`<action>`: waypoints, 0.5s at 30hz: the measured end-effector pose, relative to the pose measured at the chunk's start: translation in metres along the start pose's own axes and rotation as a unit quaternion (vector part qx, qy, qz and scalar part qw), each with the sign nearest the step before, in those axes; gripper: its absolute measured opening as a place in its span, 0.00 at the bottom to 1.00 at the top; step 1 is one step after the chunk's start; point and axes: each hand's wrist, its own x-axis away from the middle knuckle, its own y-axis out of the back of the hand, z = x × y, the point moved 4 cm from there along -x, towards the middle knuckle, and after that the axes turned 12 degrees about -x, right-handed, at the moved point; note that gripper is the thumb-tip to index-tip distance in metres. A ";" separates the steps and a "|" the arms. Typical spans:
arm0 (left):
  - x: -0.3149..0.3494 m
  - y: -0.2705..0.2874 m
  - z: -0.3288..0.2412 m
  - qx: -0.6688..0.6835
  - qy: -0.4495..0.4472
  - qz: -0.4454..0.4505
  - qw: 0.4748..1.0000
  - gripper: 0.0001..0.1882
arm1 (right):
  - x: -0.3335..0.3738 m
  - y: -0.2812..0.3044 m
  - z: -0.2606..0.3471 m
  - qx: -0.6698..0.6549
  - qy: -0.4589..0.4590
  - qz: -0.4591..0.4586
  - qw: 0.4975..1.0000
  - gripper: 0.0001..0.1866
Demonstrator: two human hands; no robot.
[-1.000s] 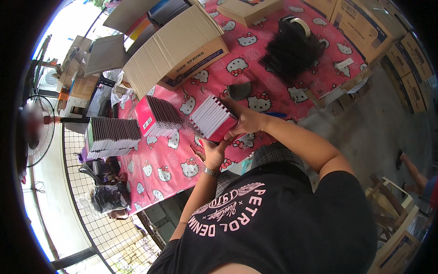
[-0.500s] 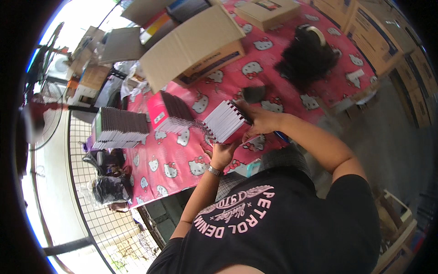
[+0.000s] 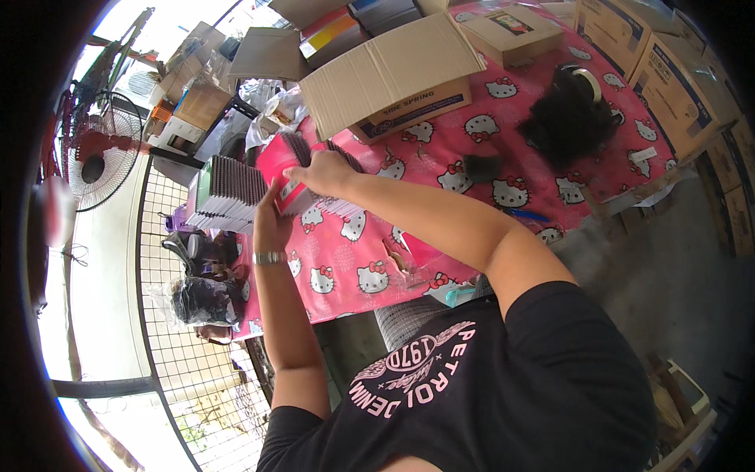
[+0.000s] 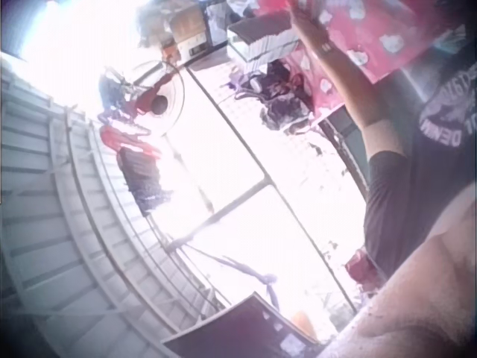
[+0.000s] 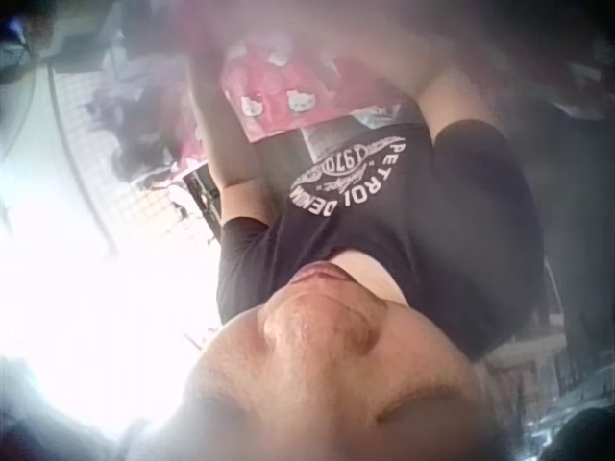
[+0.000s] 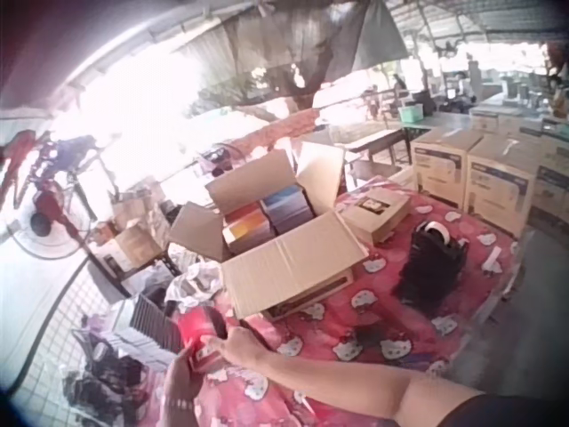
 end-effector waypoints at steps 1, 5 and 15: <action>-0.014 0.004 -0.001 -0.012 0.004 -0.002 1.000 0.14 | -0.007 -0.003 -0.004 0.032 0.004 -0.059 0.998 0.44; -0.051 0.012 0.002 -0.048 0.063 -0.028 0.996 0.13 | -0.024 -0.006 -0.014 0.056 -0.096 -0.007 0.994 0.48; -0.056 0.003 0.007 -0.085 0.106 -0.068 0.988 0.08 | -0.027 -0.006 -0.027 0.029 -0.134 -0.014 0.990 0.43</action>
